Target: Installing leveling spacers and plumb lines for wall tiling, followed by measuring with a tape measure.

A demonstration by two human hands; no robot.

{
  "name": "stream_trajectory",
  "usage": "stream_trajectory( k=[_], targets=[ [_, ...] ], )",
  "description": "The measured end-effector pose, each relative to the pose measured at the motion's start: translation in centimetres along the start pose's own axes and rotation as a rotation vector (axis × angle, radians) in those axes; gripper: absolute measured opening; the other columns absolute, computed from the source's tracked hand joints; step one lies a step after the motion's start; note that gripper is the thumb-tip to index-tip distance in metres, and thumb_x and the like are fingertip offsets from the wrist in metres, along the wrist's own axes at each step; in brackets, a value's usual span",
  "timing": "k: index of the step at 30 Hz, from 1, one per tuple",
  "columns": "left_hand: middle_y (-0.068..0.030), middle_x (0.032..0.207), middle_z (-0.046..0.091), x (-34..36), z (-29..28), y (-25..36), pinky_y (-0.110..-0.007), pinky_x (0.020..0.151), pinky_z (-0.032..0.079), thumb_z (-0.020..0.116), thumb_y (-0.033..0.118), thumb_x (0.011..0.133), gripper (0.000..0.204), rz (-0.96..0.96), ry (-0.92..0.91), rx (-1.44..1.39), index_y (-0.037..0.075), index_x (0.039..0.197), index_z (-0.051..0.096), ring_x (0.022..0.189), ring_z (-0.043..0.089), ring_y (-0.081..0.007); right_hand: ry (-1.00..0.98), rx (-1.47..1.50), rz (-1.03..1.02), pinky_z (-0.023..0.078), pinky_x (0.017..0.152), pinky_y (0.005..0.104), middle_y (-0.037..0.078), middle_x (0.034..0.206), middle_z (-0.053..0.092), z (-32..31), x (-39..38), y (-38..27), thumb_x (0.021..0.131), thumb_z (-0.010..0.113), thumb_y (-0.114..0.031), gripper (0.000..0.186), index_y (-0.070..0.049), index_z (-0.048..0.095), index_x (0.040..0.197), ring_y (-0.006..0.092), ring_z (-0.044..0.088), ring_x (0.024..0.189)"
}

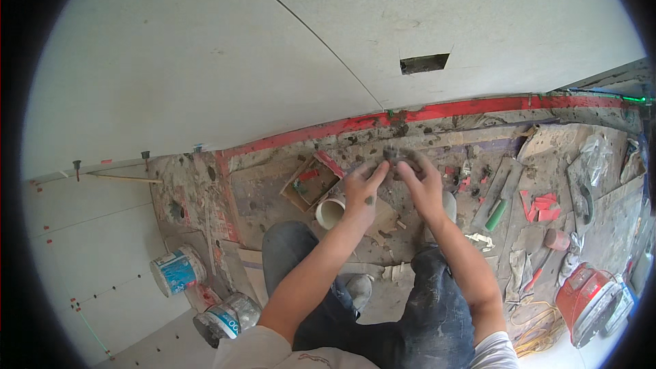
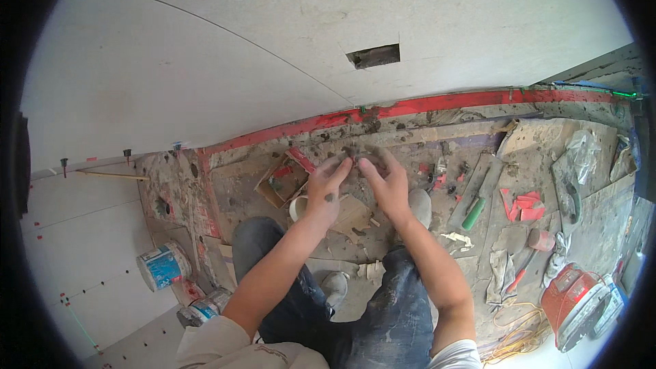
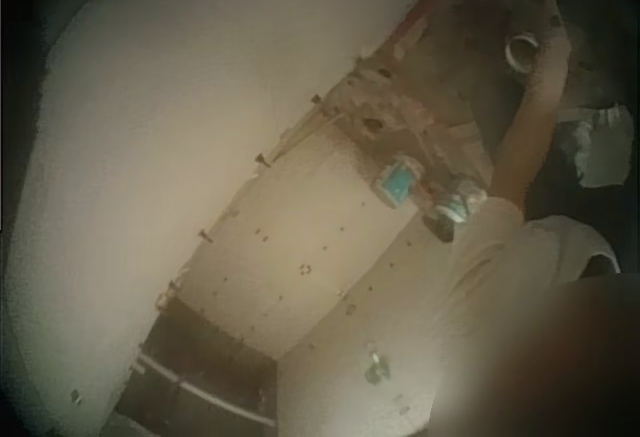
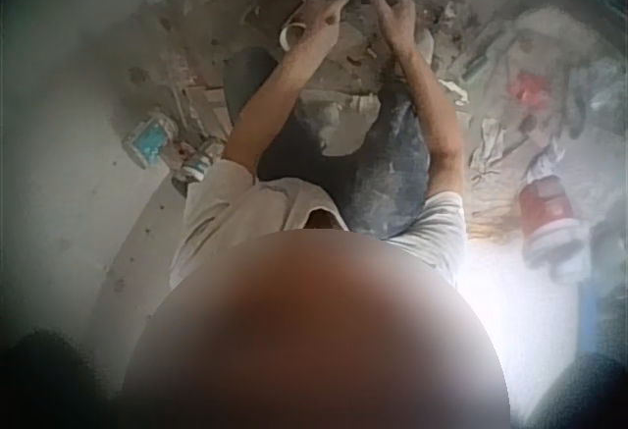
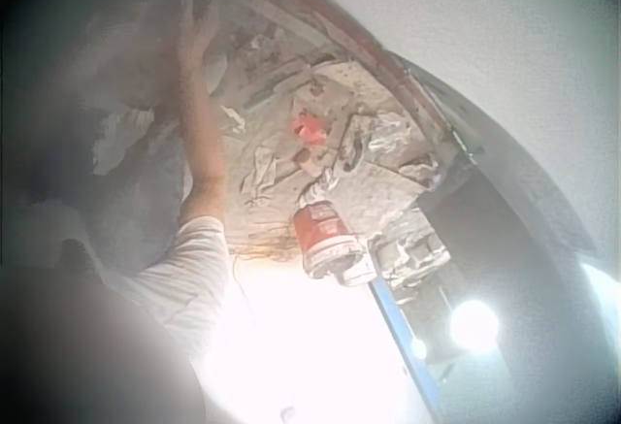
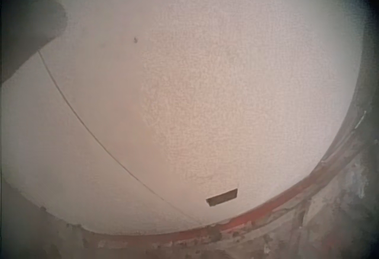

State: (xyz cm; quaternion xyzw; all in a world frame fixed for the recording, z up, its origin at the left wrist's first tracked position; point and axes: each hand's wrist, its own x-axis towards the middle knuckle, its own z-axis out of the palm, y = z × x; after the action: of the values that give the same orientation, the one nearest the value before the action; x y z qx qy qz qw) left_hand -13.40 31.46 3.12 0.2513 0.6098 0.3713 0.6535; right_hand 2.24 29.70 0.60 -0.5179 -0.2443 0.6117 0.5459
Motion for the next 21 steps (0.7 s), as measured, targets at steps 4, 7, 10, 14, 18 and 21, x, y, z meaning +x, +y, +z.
stream_trajectory(
  k=[4,7,10,14,18,21],
  targets=[
    [-0.0056,0.112,0.078,5.0,-0.1,-5.3,-0.030,0.088,0.053,0.079,0.023,0.103,0.032,-0.008,0.060,-0.143,-0.004,0.120,0.076,0.096,0.069,-0.0121,-0.062,-0.439,-0.071,0.058,0.083,0.0320,0.011,0.107,0.080,-0.3,1.8,2.0,0.102,0.077,-0.021,0.032,0.002,0.076,0.125,0.0146,0.074,0.093],
    [-0.0069,0.112,0.078,6.2,-0.7,-6.2,-0.032,0.090,0.054,0.080,0.024,0.102,0.033,0.062,0.047,-0.122,-0.004,0.120,0.076,0.096,0.070,-0.0149,-0.010,-0.657,-0.115,0.058,0.077,0.0375,0.017,0.101,0.079,-0.8,4.2,3.3,0.098,0.079,-0.022,0.028,0.000,0.077,0.115,0.0266,0.074,0.086],
    [-0.0092,0.111,0.078,7.0,-0.6,-4.7,-0.033,0.089,0.055,0.084,0.031,0.099,0.041,0.154,0.083,0.096,-0.004,0.117,0.074,0.096,0.071,-0.0184,0.044,-0.824,-0.292,0.057,0.072,0.0453,0.020,0.095,0.075,-1.0,5.7,5.4,0.095,0.080,-0.022,0.023,-0.002,0.075,0.104,0.0404,0.073,0.082],
    [-0.0097,0.106,0.079,6.9,1.0,-2.4,-0.035,0.085,0.056,0.087,0.043,0.093,0.050,0.411,0.121,0.292,-0.003,0.108,0.073,0.090,0.072,-0.0200,0.096,-1.020,-0.643,0.056,0.071,0.0510,0.019,0.089,0.072,0.4,5.5,4.8,0.092,0.079,-0.018,0.019,-0.002,0.072,0.100,0.0430,0.071,0.083],
    [-0.0072,0.101,0.079,7.4,1.4,-2.0,-0.034,0.084,0.056,0.082,0.044,0.098,0.047,0.406,0.122,0.423,-0.001,0.105,0.074,0.088,0.072,-0.0167,0.071,-0.930,-0.606,0.057,0.074,0.0497,0.020,0.090,0.073,0.3,5.2,4.1,0.095,0.078,-0.018,0.019,-0.002,0.072,0.104,0.0434,0.071,0.084],
    [-0.0060,0.099,0.077,7.6,1.4,-2.2,-0.033,0.084,0.055,0.075,0.042,0.105,0.043,0.386,0.013,0.245,0.000,0.108,0.074,0.090,0.069,-0.0120,0.085,-0.695,-0.411,0.056,0.074,0.0486,0.021,0.093,0.074,-0.4,4.8,3.8,0.099,0.076,-0.017,0.018,-0.001,0.072,0.106,0.0442,0.072,0.084]
  ],
)
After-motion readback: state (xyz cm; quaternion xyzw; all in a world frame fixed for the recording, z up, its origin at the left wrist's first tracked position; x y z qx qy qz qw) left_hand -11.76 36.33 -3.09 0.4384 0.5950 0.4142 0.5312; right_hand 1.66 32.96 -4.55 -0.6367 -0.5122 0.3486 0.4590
